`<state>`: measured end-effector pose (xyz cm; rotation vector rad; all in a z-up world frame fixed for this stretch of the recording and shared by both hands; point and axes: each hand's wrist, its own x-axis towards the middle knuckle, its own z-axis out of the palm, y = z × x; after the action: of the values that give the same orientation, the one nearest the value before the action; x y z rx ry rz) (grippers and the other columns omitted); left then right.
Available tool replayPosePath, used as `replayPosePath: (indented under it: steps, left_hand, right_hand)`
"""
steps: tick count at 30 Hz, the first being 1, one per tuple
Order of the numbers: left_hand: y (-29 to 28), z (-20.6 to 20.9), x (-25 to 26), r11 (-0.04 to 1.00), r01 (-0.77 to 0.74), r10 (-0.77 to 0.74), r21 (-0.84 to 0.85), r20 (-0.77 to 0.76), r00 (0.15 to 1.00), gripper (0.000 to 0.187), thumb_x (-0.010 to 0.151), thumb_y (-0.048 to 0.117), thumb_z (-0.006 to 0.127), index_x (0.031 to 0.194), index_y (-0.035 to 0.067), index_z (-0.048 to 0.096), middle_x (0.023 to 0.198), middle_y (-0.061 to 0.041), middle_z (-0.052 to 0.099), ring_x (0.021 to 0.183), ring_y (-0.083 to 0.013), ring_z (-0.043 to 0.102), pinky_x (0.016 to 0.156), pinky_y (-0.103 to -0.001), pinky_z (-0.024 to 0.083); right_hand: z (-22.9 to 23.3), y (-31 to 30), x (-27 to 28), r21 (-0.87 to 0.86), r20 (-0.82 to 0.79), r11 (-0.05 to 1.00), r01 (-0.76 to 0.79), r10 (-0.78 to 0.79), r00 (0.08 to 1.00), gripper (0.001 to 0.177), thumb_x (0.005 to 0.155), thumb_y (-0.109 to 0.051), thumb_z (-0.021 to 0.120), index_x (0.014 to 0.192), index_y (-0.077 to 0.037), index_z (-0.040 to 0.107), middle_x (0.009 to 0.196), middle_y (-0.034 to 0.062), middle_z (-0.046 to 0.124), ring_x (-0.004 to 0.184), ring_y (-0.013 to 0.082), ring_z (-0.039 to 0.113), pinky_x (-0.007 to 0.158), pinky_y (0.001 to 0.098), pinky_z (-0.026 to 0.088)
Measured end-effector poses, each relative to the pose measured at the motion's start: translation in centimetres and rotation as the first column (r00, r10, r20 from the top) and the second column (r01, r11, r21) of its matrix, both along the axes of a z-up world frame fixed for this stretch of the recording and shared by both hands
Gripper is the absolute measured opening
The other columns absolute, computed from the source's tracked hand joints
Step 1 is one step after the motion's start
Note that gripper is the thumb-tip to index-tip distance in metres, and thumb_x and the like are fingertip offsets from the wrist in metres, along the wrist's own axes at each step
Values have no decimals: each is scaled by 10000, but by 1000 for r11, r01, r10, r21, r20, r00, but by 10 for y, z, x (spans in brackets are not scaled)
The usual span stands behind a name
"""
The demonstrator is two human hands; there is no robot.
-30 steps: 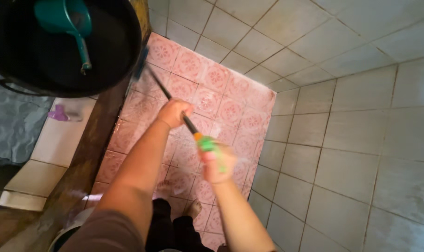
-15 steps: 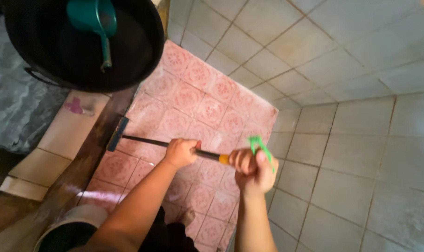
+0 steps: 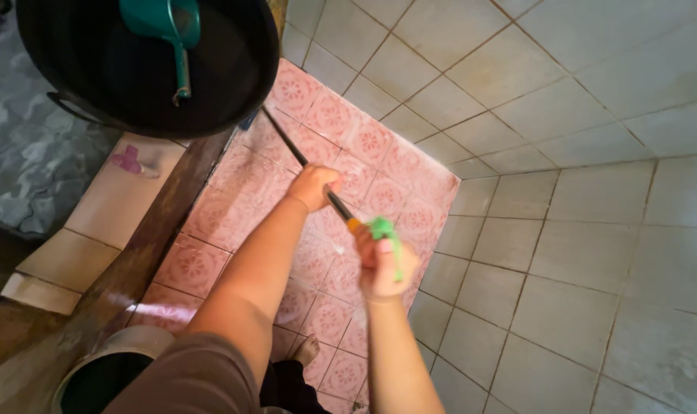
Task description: The person cleans a tiled floor area by scooping water from a large basin with a green plastic scoop and pouring it onto the floor. They then use a floor squeegee to push the water across the pink patterned tiles, repeating the process to wet and clear the surface.
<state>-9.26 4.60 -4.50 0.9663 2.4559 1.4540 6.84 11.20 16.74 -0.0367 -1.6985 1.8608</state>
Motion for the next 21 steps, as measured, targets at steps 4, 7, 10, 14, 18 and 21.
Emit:
replayPosePath:
  steps: [4,7,10,14,18,21]
  left_hand:
    - [19,21,63,970,198,-165,-144,213,963,190,689,174,694,861,211,766,842,-135,726,828,-374,695,721,-492,544]
    - [0,30,99,924,308,-264,-229,202,943,197,644,162,710,823,213,774,817,-108,742,814,-359,701,727,-493,543]
    - [-20,26,112,915,246,-168,-320,252,953,93,780,250,687,799,173,735,820,-118,733,813,-356,702,734,-478,547]
    - [-10,21,132,951,244,-205,-190,203,958,114,789,242,665,744,141,692,770,-142,704,774,-380,676,699,-484,537]
    - [58,21,172,918,395,-389,-24,130,912,242,867,218,643,659,103,596,714,-164,663,741,-411,641,676,-525,502]
    - [120,23,208,902,426,-431,66,89,898,348,965,243,602,657,83,578,710,-182,648,740,-434,617,698,-533,499]
  right_hand:
    - [33,63,31,-286,-26,957,57,-68,997,425,1057,-211,484,677,-93,336,534,21,315,470,173,324,533,423,378]
    - [42,60,60,-263,-46,965,-23,12,999,472,1068,-223,465,635,-101,322,538,33,312,463,199,346,524,433,384]
    - [33,37,79,-188,-83,979,-84,70,994,469,1055,-184,480,623,-85,328,554,55,319,483,224,363,535,425,385]
    - [38,29,103,-200,-25,978,63,-69,997,461,1049,-171,449,615,-52,353,534,85,374,483,232,388,555,429,403]
    - [54,39,151,-61,-5,962,267,-268,963,438,1049,-140,447,632,-52,345,551,91,386,494,221,394,559,432,411]
    - [54,62,180,-53,13,923,381,-381,925,416,1056,-141,434,662,-50,337,569,79,371,515,197,360,554,407,363]
